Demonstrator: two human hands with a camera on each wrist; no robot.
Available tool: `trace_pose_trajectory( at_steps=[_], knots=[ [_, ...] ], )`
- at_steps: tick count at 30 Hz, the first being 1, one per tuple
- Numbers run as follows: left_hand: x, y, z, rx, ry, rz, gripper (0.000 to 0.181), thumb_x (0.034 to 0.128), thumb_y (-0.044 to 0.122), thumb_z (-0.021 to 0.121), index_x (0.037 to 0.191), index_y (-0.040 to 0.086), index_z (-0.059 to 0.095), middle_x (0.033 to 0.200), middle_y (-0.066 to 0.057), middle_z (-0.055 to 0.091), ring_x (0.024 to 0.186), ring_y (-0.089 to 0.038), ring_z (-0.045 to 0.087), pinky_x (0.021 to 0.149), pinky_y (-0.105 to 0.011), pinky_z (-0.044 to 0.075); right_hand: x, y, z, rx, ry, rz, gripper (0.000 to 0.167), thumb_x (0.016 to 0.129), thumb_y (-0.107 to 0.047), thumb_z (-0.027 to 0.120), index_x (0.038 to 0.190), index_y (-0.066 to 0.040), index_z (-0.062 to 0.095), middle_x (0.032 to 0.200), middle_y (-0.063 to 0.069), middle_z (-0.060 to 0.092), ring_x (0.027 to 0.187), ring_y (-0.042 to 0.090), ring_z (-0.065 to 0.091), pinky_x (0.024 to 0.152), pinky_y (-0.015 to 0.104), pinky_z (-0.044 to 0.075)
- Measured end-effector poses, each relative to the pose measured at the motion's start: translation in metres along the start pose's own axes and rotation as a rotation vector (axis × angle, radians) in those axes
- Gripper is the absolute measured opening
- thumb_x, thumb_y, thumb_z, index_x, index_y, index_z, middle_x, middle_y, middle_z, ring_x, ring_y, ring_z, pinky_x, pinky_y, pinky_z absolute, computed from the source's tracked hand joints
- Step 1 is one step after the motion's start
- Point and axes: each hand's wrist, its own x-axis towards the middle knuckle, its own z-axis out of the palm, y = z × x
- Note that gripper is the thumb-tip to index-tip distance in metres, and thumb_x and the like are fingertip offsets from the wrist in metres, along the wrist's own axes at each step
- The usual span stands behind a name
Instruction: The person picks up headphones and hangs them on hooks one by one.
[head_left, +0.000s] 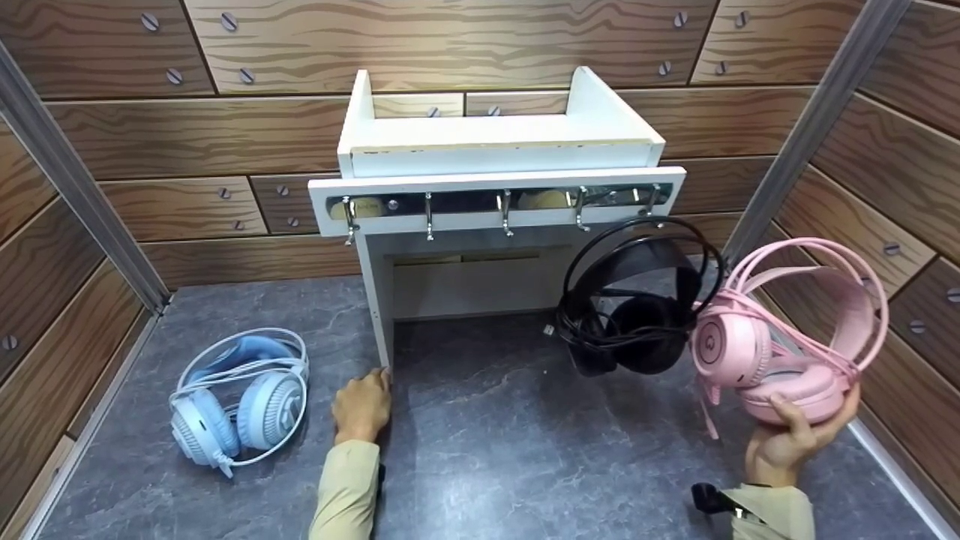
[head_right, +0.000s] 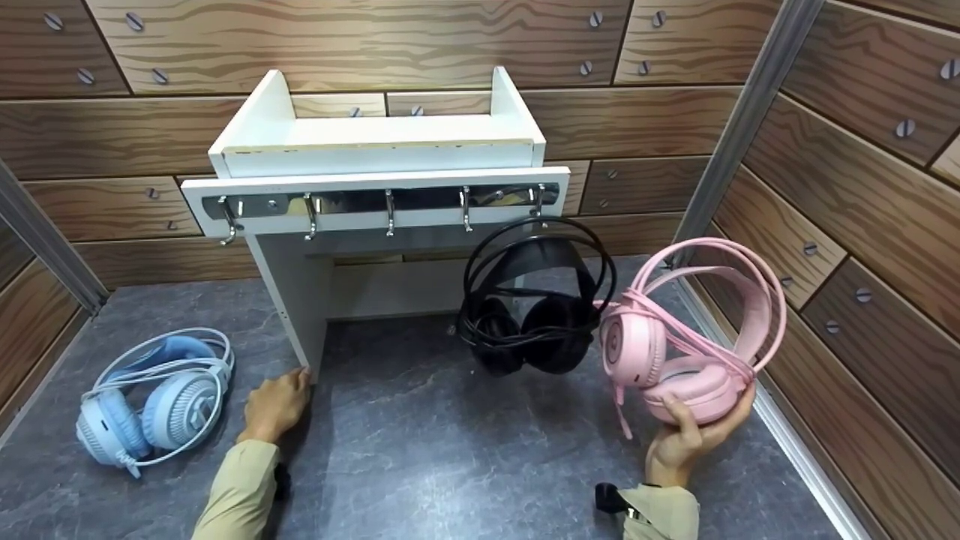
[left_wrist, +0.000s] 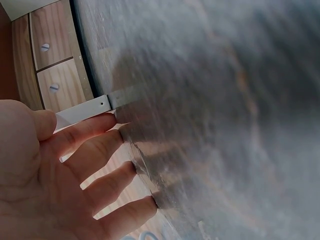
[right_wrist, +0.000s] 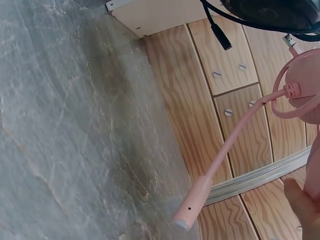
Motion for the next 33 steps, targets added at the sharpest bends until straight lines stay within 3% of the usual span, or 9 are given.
trace_pose_trajectory(
  at_steps=[7,14,33],
  knots=[
    [0.000,0.000,0.000,-0.004,-0.001,-0.002,0.036,0.1059,0.028,0.048,0.118,0.006,0.073,0.104,-0.033,0.069,0.091,-0.059,0.064,0.073,-0.066,0.051,0.002,-0.001,0.000,-0.001,-0.005,0.000,0.089,0.059,0.024,0.051,0.143,-0.001,0.046,0.133,0.025,0.046,0.109,0.034,0.051,0.081,0.038,0.055],
    [-0.002,0.000,-0.001,0.025,0.039,0.052,0.032,0.1054,0.024,0.050,0.112,0.003,0.073,0.096,-0.032,0.069,0.084,-0.057,0.065,0.069,-0.065,0.052,0.001,-0.002,0.002,0.000,0.014,-0.025,0.087,0.060,0.024,0.048,0.144,0.001,0.045,0.135,0.025,0.047,0.113,0.034,0.049,0.086,0.038,0.053],
    [-0.001,0.000,0.000,0.003,0.040,0.026,0.033,0.1051,0.027,0.050,0.114,0.005,0.073,0.100,-0.032,0.069,0.086,-0.059,0.065,0.070,-0.066,0.051,0.003,-0.010,-0.002,0.051,0.019,-0.010,0.081,0.064,0.021,0.042,0.143,0.001,0.046,0.137,0.023,0.049,0.114,0.034,0.050,0.084,0.038,0.055]
  ],
)
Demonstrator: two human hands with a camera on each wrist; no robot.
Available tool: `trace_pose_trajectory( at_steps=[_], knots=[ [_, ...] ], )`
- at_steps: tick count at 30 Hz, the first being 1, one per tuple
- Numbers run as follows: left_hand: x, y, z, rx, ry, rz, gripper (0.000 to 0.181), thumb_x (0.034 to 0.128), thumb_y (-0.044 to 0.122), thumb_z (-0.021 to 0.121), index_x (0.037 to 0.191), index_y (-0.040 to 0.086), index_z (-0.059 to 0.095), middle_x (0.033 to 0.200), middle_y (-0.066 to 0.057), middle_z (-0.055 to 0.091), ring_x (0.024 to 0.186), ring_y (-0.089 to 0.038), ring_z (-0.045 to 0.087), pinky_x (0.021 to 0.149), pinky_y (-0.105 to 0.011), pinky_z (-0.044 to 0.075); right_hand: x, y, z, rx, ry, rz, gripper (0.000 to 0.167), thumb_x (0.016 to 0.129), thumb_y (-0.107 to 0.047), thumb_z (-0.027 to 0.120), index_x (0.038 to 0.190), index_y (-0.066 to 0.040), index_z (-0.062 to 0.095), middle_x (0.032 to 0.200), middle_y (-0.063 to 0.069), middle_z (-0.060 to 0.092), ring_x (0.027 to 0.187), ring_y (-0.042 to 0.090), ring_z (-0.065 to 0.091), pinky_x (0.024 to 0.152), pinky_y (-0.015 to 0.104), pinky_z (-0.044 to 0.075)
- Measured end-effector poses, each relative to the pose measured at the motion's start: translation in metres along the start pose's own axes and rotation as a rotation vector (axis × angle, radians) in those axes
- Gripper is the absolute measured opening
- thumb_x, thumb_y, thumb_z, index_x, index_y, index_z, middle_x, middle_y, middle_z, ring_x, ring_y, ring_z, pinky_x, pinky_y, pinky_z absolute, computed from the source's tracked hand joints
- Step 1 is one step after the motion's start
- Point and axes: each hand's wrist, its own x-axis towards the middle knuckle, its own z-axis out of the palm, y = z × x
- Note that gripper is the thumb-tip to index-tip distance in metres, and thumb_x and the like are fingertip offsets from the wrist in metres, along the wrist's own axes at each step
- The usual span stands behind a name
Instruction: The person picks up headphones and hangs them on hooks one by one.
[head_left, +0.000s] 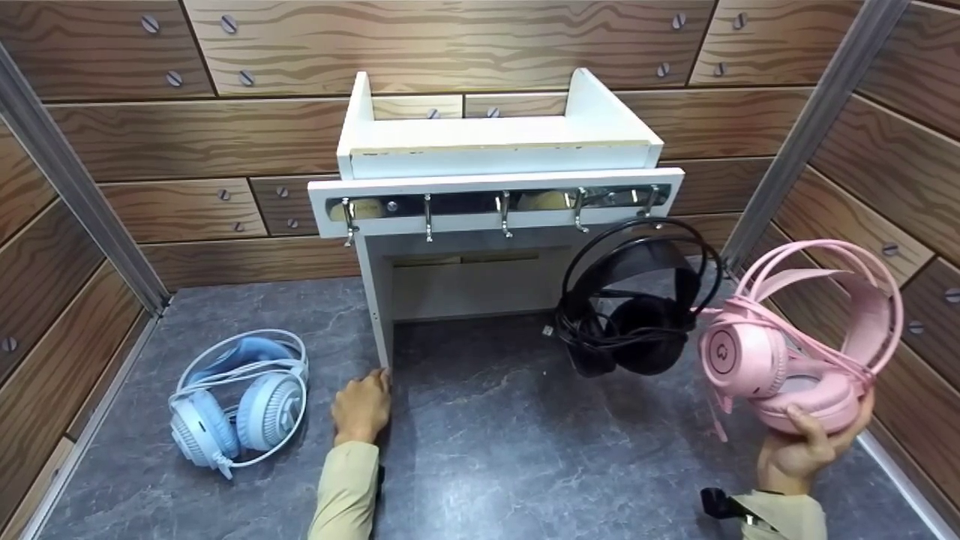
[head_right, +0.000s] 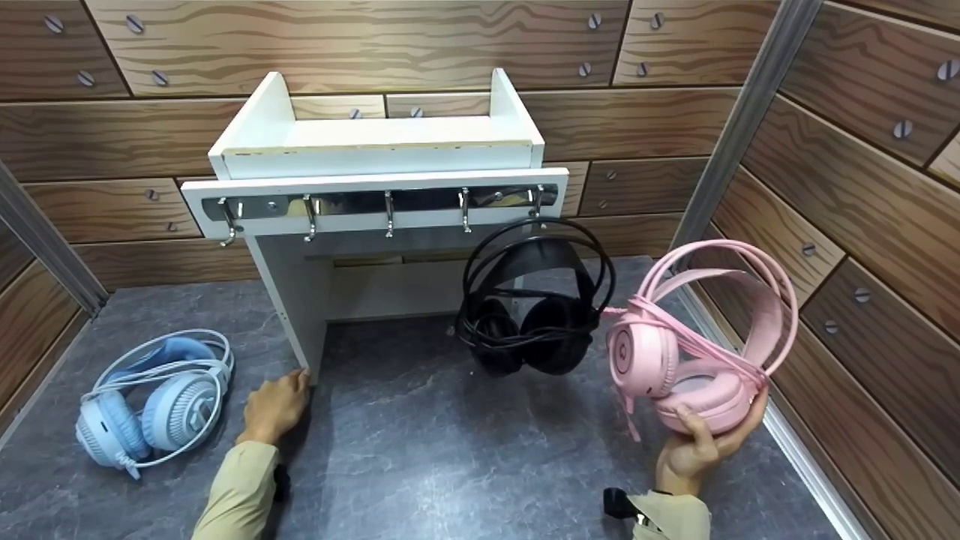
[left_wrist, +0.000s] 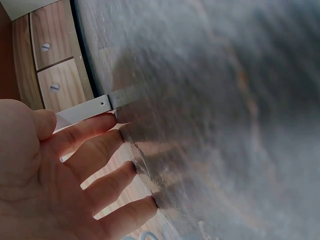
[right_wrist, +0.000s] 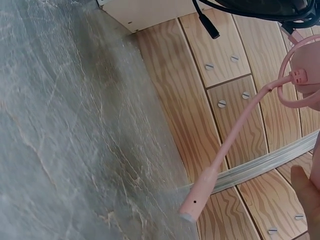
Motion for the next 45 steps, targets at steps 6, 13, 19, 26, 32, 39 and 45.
trace_pose_trajectory(
  at_steps=[6,13,19,26,32,39,45],
  knots=[
    [0.001,0.000,-0.001,0.001,-0.006,0.005,0.033,0.1051,0.027,0.050,0.113,0.005,0.073,0.099,-0.032,0.069,0.086,-0.059,0.065,0.070,-0.066,0.051,0.001,-0.003,-0.002,0.010,0.004,0.022,0.079,0.065,0.019,0.041,0.141,-0.001,0.045,0.135,0.022,0.049,0.113,0.034,0.051,0.087,0.037,0.054],
    [0.002,0.001,-0.003,0.002,-0.028,-0.009,0.034,0.1058,0.028,0.049,0.113,0.004,0.072,0.102,-0.032,0.069,0.088,-0.059,0.064,0.071,-0.066,0.051,0.004,-0.005,-0.002,0.029,0.009,0.026,0.079,0.063,0.020,0.040,0.139,0.000,0.046,0.132,0.023,0.050,0.108,0.033,0.053,0.085,0.037,0.053],
    [0.002,0.001,-0.003,0.007,-0.023,0.001,0.034,0.1060,0.027,0.049,0.114,0.003,0.072,0.102,-0.032,0.069,0.090,-0.058,0.064,0.073,-0.067,0.051,0.007,-0.007,-0.002,0.055,0.012,0.015,0.078,0.061,0.020,0.037,0.137,0.003,0.048,0.130,0.024,0.051,0.105,0.034,0.054,0.083,0.039,0.054],
    [0.003,0.001,-0.003,0.008,-0.029,-0.004,0.035,0.1059,0.028,0.049,0.116,0.005,0.073,0.103,-0.032,0.069,0.090,-0.058,0.065,0.073,-0.066,0.051,0.007,-0.008,-0.002,0.034,0.003,-0.010,0.077,0.061,0.018,0.037,0.135,0.004,0.051,0.128,0.025,0.052,0.103,0.034,0.055,0.084,0.038,0.054],
    [0.003,0.001,-0.003,0.000,-0.038,-0.026,0.036,0.1062,0.030,0.048,0.118,0.007,0.073,0.106,-0.031,0.069,0.092,-0.058,0.064,0.074,-0.066,0.051,0.006,-0.009,-0.004,0.070,-0.022,-0.004,0.077,0.060,0.019,0.039,0.136,0.005,0.049,0.129,0.026,0.052,0.105,0.035,0.054,0.084,0.039,0.054],
    [0.002,0.002,-0.004,0.000,-0.026,-0.005,0.035,0.1060,0.027,0.048,0.115,0.004,0.073,0.101,-0.032,0.070,0.089,-0.058,0.065,0.073,-0.066,0.051,0.005,-0.011,-0.002,0.051,-0.042,-0.024,0.078,0.061,0.018,0.040,0.137,0.004,0.049,0.131,0.026,0.051,0.107,0.035,0.054,0.087,0.040,0.053],
    [0.002,0.001,-0.003,-0.001,-0.040,-0.015,0.035,0.1061,0.027,0.048,0.117,0.005,0.073,0.103,-0.032,0.069,0.090,-0.058,0.065,0.073,-0.066,0.051,0.006,-0.010,-0.002,0.053,-0.052,-0.042,0.077,0.061,0.017,0.039,0.136,0.005,0.050,0.132,0.027,0.053,0.108,0.036,0.054,0.091,0.041,0.050]
  ],
)
